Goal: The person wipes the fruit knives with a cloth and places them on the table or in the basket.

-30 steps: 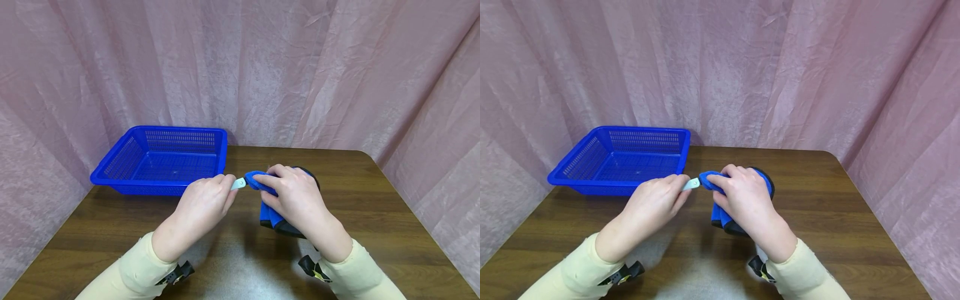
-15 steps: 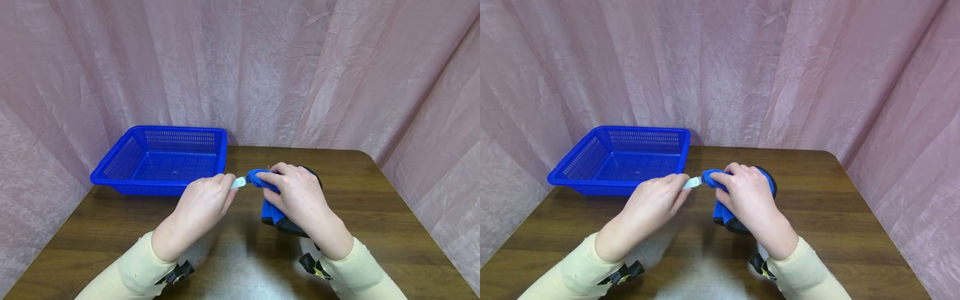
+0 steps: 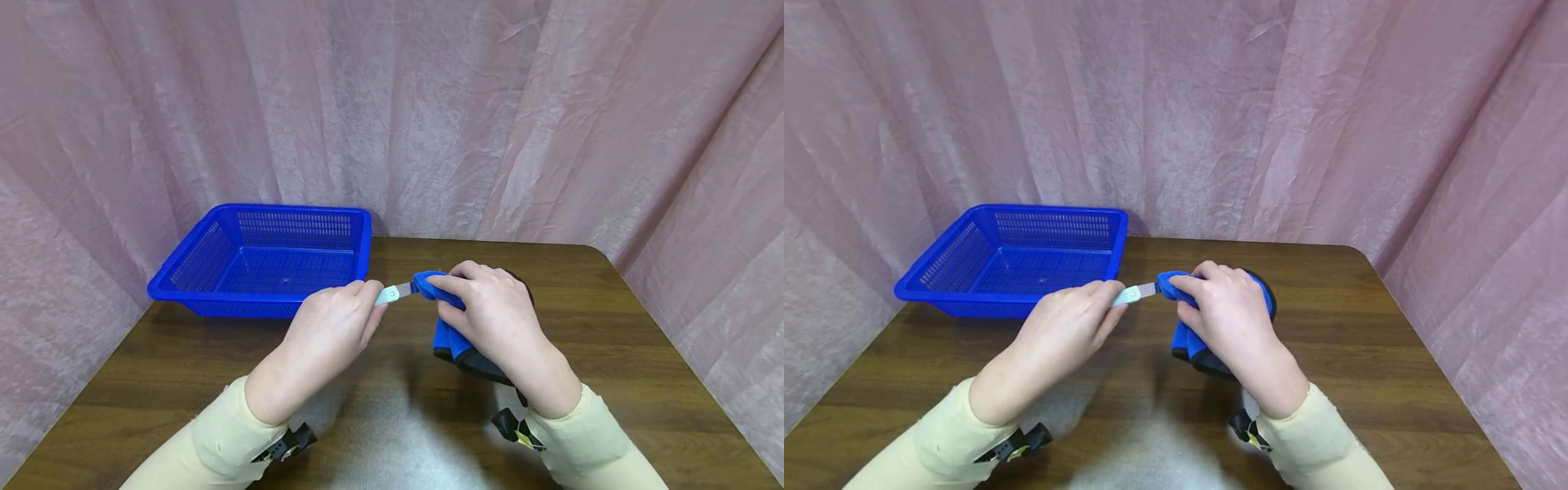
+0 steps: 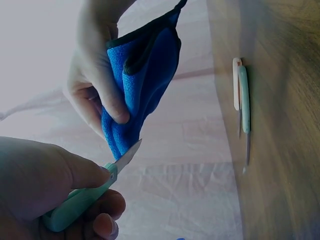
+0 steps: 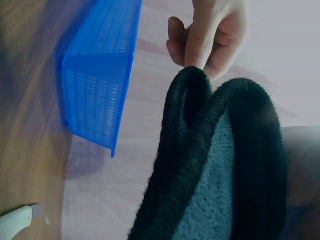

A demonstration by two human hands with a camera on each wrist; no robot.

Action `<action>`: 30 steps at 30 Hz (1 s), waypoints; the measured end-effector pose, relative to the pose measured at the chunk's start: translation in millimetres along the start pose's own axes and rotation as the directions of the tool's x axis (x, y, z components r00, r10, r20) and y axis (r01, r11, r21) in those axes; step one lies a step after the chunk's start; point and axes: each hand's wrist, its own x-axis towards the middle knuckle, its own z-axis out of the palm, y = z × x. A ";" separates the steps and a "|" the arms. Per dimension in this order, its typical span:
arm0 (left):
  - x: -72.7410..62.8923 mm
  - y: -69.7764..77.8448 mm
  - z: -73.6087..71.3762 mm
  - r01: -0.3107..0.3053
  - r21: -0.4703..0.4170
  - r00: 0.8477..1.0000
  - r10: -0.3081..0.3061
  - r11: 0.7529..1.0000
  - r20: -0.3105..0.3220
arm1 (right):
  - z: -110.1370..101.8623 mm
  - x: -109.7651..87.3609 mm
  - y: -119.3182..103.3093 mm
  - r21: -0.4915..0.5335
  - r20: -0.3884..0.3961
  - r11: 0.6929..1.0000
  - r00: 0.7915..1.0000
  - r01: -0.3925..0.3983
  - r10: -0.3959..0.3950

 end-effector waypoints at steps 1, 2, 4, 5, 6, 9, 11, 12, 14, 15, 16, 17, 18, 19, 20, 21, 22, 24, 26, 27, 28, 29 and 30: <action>0.1 -0.1 -0.2 -0.001 0.000 1.000 0.001 1.000 -0.002 | -0.2 0.0 0.8 0.000 0.001 1.000 1.000 -0.003 0.003; 0.1 -0.3 -0.4 -0.002 0.001 1.000 0.002 1.000 -0.003 | -0.5 0.1 1.5 -0.002 0.004 1.000 1.000 -0.006 0.006; 0.2 -0.6 -0.7 -0.003 0.002 1.000 0.003 1.000 -0.005 | -0.9 0.2 3.0 -0.002 0.009 1.000 1.000 -0.020 0.020; 0.1 -0.8 -0.8 -0.004 0.002 1.000 0.004 1.000 -0.006 | -1.2 0.3 3.7 -0.003 0.012 1.000 1.000 -0.027 0.027; 0.1 -0.9 -0.9 -0.004 0.003 1.000 0.004 1.000 -0.007 | -1.4 0.5 4.3 -0.004 0.012 0.999 0.999 -0.034 0.034; 0.0 -1.4 -1.0 -0.003 0.002 1.000 0.003 1.000 -0.009 | -1.5 0.9 6.0 -0.005 0.013 0.999 0.999 -0.050 0.050; -0.1 -1.7 -1.1 -0.002 0.001 1.000 0.002 1.000 -0.008 | -1.4 1.1 7.1 -0.006 0.012 0.999 0.999 -0.052 0.052; -0.1 -1.8 -1.1 -0.001 0.001 1.000 0.001 1.000 -0.007 | -1.5 1.1 7.5 -0.006 0.011 0.999 0.998 -0.054 0.054; -0.3 -2.1 -1.1 0.002 0.001 1.000 -0.002 1.000 -0.005 | -1.6 1.0 8.5 -0.007 0.014 0.998 0.998 -0.058 0.058; -0.3 -2.2 -1.2 0.003 0.000 1.000 -0.003 1.000 -0.004 | -1.6 0.9 9.1 -0.007 0.016 0.998 0.998 -0.060 0.060; -0.4 -2.4 -1.4 0.004 -0.001 1.000 -0.004 1.000 -0.004 | -1.7 1.0 9.5 -0.006 0.018 0.998 0.998 -0.063 0.063; -0.5 -2.5 -1.4 0.006 0.000 1.000 -0.006 1.000 -0.003 | -1.8 1.0 10.0 -0.006 0.023 0.998 0.997 -0.068 0.069; -0.4 -2.6 -1.5 0.007 0.000 1.000 -0.007 1.000 -0.003 | -2.1 1.3 10.4 -0.005 0.027 0.997 0.997 -0.073 0.073; -0.4 -2.7 -1.6 0.008 0.000 1.000 -0.008 1.000 -0.002 | -2.1 1.5 10.9 -0.005 0.033 0.997 0.996 -0.077 0.077; -0.3 -2.7 -1.6 0.009 0.000 1.000 -0.009 1.000 -0.001 | -2.3 1.7 11.5 -0.005 0.039 0.997 0.996 -0.082 0.082; -0.3 -2.8 -1.7 0.010 0.000 1.000 -0.010 1.000 -0.001 | -2.7 1.9 12.2 -0.005 0.045 0.996 0.995 -0.087 0.087; -0.3 -2.9 -1.7 0.011 0.001 1.000 -0.011 1.000 0.000 | -3.0 2.1 12.7 -0.006 0.052 0.996 0.995 -0.090 0.090; -0.3 -3.0 -1.7 0.011 0.002 1.000 -0.011 1.000 -0.002 | -4.0 2.5 13.7 -0.007 0.065 0.995 0.993 -0.096 0.096; -0.3 -3.1 -1.7 0.010 0.005 1.000 -0.010 1.000 -0.005 | -5.0 2.6 14.7 -0.010 0.076 0.995 0.992 -0.103 0.103; -0.2 -3.2 -1.7 0.009 0.005 1.000 -0.009 1.000 -0.007 | -5.5 2.6 15.0 -0.012 0.082 0.994 0.991 -0.106 0.107; -0.2 -3.4 -1.7 0.009 0.007 1.000 -0.009 1.000 -0.008 | -5.8 2.6 15.3 -0.014 0.086 0.994 0.990 -0.110 0.111; -0.2 -3.4 -1.7 0.008 0.008 1.000 -0.008 1.000 -0.010 | -6.3 2.6 15.6 -0.015 0.089 0.993 0.989 -0.114 0.115; -0.1 -3.4 -1.7 0.008 0.009 1.000 -0.008 1.000 -0.012 | -6.6 2.4 15.9 -0.017 0.092 0.993 0.989 -0.118 0.119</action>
